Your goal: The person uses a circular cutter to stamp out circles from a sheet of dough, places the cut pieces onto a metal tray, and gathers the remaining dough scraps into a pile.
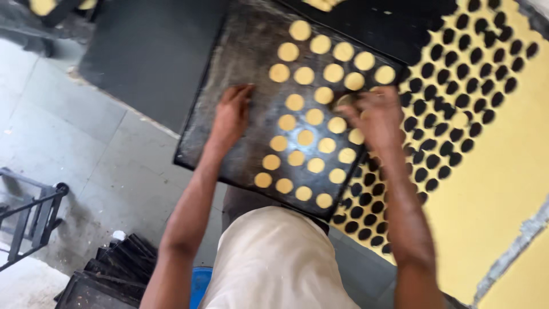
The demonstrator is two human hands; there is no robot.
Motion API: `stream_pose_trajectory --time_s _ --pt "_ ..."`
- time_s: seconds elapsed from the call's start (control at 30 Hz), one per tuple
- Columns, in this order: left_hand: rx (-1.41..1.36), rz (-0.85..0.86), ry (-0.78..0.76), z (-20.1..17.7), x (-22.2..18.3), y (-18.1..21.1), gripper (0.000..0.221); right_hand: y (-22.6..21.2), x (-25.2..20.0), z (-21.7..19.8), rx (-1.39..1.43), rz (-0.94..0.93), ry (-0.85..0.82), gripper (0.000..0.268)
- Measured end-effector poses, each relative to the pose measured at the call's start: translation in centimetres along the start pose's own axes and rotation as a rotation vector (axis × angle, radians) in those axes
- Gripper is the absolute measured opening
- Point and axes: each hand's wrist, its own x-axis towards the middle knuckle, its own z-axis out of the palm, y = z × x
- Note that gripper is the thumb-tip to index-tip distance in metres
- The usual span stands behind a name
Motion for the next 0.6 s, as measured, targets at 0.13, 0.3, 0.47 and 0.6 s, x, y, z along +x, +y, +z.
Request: stream_pose_trajectory --time_s 0.13,0.3,0.47,0.6 --pt "-0.074 0.022 -0.033 0.5 0.0 -1.1 0.047 -11.5 4.3 5.3 0.335 -0.104 0.301 0.042" --pt "-0.051 0.1 -0.105 1.1 1.8 -0.3 0.046 -10.3 5.9 5.0 0.687 0.243 0.393 0.018" --pt "0.022 0.106 -0.163 1.9 1.3 1.1 0.055 -2.0 -2.7 1.4 0.585 0.467 0.255 0.019" --pt "0.125 0.107 -0.194 2.1 1.9 1.9 0.051 6.7 -8.1 -1.6 0.514 0.577 0.149 0.018"
